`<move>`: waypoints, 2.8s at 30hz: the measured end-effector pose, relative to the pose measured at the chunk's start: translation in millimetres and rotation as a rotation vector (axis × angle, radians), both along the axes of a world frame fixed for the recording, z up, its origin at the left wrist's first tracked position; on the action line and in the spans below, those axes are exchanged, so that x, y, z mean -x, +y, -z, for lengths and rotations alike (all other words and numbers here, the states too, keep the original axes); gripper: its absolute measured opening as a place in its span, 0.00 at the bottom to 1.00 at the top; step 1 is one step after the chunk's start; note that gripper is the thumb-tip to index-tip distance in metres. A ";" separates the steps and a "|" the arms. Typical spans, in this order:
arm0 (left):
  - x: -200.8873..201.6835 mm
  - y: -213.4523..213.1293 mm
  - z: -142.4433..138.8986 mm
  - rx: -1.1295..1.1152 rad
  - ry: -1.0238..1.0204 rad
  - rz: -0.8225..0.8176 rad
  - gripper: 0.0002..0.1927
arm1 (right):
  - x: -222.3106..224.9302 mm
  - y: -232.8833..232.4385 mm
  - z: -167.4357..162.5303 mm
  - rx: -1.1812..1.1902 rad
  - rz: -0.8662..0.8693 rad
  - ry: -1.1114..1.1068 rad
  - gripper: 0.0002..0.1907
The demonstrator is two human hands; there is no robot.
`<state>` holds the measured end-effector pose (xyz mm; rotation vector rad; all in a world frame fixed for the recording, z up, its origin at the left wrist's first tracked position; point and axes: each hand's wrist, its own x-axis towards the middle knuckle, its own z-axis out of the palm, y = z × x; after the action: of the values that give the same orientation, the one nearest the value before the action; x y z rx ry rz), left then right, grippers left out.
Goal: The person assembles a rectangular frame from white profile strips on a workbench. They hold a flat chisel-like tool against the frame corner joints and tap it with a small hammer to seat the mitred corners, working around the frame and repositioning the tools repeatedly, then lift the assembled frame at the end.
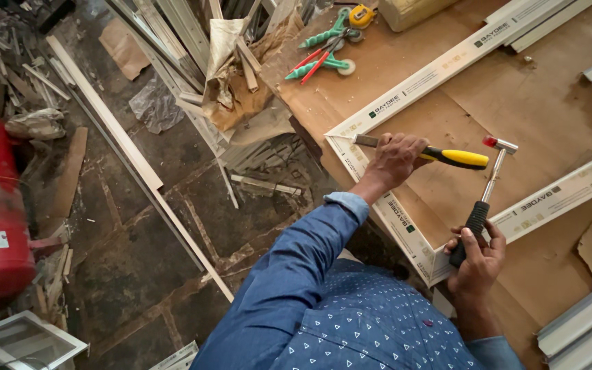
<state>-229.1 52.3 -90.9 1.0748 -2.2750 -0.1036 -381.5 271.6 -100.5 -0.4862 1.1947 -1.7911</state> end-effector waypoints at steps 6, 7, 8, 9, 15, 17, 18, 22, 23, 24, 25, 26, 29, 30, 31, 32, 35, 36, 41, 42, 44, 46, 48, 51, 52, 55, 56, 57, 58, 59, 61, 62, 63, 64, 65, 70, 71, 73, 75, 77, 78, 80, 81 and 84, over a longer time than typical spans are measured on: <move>1.5 0.0 -0.1 -0.031 -0.019 -0.002 0.16 | 1.2 -1.7 1.1 0.003 -0.007 -0.012 0.24; 1.5 0.0 -0.3 -0.031 -0.025 -0.003 0.16 | 1.2 -1.8 0.7 0.004 -0.008 -0.015 0.24; 1.4 -0.2 -0.5 -0.040 -0.023 -0.002 0.16 | 1.0 -2.0 0.1 0.006 -0.008 -0.016 0.24; 1.3 -0.4 -0.6 -0.048 -0.021 0.000 0.16 | 0.9 -2.1 -0.5 0.005 -0.011 -0.016 0.23; 1.7 -0.7 0.4 -0.054 -0.027 0.003 0.16 | 0.0 -1.9 -3.3 0.006 -0.020 -0.022 0.22; 1.8 -0.8 0.9 -0.066 -0.030 0.002 0.16 | 0.0 -2.2 -3.0 0.000 -0.016 -0.022 0.22; 1.9 -0.9 1.0 -0.075 -0.032 0.003 0.17 | 0.1 -2.4 -2.4 0.003 -0.016 -0.023 0.22; 1.3 -2.0 -0.5 -0.044 -0.026 -0.002 0.17 | 0.1 -4.4 -0.5 0.007 -0.012 -0.022 0.22; 1.1 -2.2 -0.7 -0.061 -0.022 0.003 0.17 | 0.1 -4.9 0.1 0.004 -0.012 -0.021 0.22; 0.4 -2.4 -1.7 -0.075 -0.018 0.009 0.17 | -0.2 -5.2 0.0 0.008 -0.010 -0.020 0.22; 0.1 -2.6 -2.1 -0.090 -0.014 0.015 0.17 | -0.4 -5.4 0.2 0.012 -0.009 -0.018 0.22; -0.3 -2.7 -3.1 -0.090 -0.018 0.013 0.17 | -1.0 -5.4 -0.5 0.016 -0.007 -0.016 0.22; -1.0 -2.6 -5.1 -0.083 -0.019 0.010 0.17 | -2.8 -4.5 -3.9 0.013 -0.007 -0.003 0.23; -1.2 -2.6 -5.8 -0.074 -0.014 0.010 0.17 | -3.7 -4.4 -5.6 0.017 -0.006 -0.012 0.22; -1.6 -2.3 -6.4 -0.065 -0.008 0.011 0.17 | -4.9 -4.2 -7.8 0.020 -0.006 -0.021 0.22; -2.1 -2.3 -6.9 -0.059 -0.011 0.006 0.17 | -6.1 -4.5 -9.9 0.024 -0.005 -0.030 0.22; -3.9 -2.9 -7.4 -0.038 -0.010 0.001 0.17 | -10.2 -7.2 -16.1 0.014 -0.015 -0.026 0.21; -4.8 -3.6 -6.8 -0.032 -0.004 0.005 0.17 | -11.4 -8.6 -17.4 0.007 -0.014 -0.012 0.20; -3.7 -8.1 4.0 0.003 -0.063 0.019 0.15 | -12.7 -12.1 -16.1 -0.058 0.041 0.078 0.17; -3.8 -12.0 6.4 -0.028 -0.178 0.020 0.12 | -12.0 -12.1 -14.5 -0.078 0.044 0.049 0.19; -4.6 -14.1 10.1 -0.015 -0.078 0.083 0.18 | -11.2 -10.9 -11.3 -0.068 0.047 -0.008 0.20; -5.6 -15.8 12.3 -0.010 -0.053 0.073 0.19 | -11.3 -10.9 -8.9 0.004 0.039 -0.068 0.19; -6.6 -19.0 12.3 0.012 -0.040 0.078 0.18 | -12.0 -12.2 -7.9 -0.017 0.032 -0.042 0.19; -7.4 -23.9 7.8 0.027 -0.021 0.074 0.18 | -14.3 -16.7 -9.8 -0.014 0.015 0.006 0.21; -8.0 -25.4 6.6 0.029 -0.015 0.070 0.19 | -15.6 -18.1 -10.9 -0.008 0.008 0.024 0.21; -9.9 -28.9 4.7 -0.053 -0.041 0.057 0.18 | -19.1 -21.8 -14.3 0.000 -0.002 0.045 0.21; -10.6 -29.8 4.8 -0.047 -0.030 0.064 0.18 | -20.1 -23.0 -15.2 0.002 -0.003 0.049 0.21; -11.3 -30.6 5.1 -0.041 -0.019 0.070 0.19 | -21.0 -23.9 -16.3 0.006 -0.004 0.052 0.21; -11.5 -31.5 5.5 -0.034 -0.008 0.078 0.20 | -21.2 -24.7 -17.6 0.010 -0.004 0.056 0.22; -11.5 -32.3 6.0 -0.036 0.003 0.074 0.19 | -21.2 -24.9 -19.4 0.016 -0.011 0.034 0.21; -11.1 -33.3 6.6 -0.042 0.025 0.066 0.19 | -19.5 -23.2 -24.9 0.028 -0.024 -0.011 0.20; -10.9 -33.8 6.6 -0.035 0.036 0.064 0.19 | -18.1 -21.3 -28.6 0.016 -0.021 -0.027 0.22; -10.6 -34.1 6.3 -0.029 0.046 0.064 0.18 | -15.8 -17.5 -33.2 0.003 -0.018 -0.045 0.23; -10.5 -33.8 6.1 -0.025 0.056 0.063 0.18 | -14.2 -12.6 -38.0 -0.012 -0.014 -0.062 0.24; -10.4 -33.7 5.6 -0.035 0.049 0.062 0.18 | -13.1 -6.9 -42.4 -0.020 -0.013 -0.066 0.23; -12.6 -29.6 4.8 0.035 0.105 0.070 0.18 | -13.5 28.5 -47.3 -0.117 -0.087 -0.181 0.23; -13.3 -28.7 5.3 0.029 0.069 0.059 0.18 | -14.3 33.8 -43.4 -0.153 -0.113 -0.138 0.22; -13.6 -26.6 7.1 0.012 0.003 0.045 0.17 | -12.7 43.8 -34.7 -0.231 -0.159 -0.051 0.20; -14.9 -25.1 9.4 0.018 0.027 0.054 0.16 | -8.6 48.5 -26.0 -0.191 -0.123 -0.058 0.13; -15.3 -24.2 11.6 0.029 0.042 0.066 0.16 | -6.7 48.8 -18.7 -0.155 -0.042 -0.062 0.11; -15.7 -23.9 12.5 0.036 0.043 0.071 0.16 | -7.5 46.6 -15.6 -0.139 0.020 -0.064 0.10; -16.2 -23.0 13.8 0.030 0.030 0.069 0.16 | -7.7 41.5 -12.7 -0.145 0.021 -0.037 0.10; -16.8 -22.2 14.2 0.015 0.014 0.063 0.15 | -7.3 39.0 -12.6 -0.169 -0.037 -0.009 0.10; -18.3 -20.8 14.3 0.047 0.018 0.058 0.15 | 2.0 34.7 -16.7 -0.214 -0.241 0.009 0.10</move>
<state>-210.7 31.5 -105.2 0.9798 -2.2822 -0.0824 -383.5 306.2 -83.8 -0.4908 1.2604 -1.4406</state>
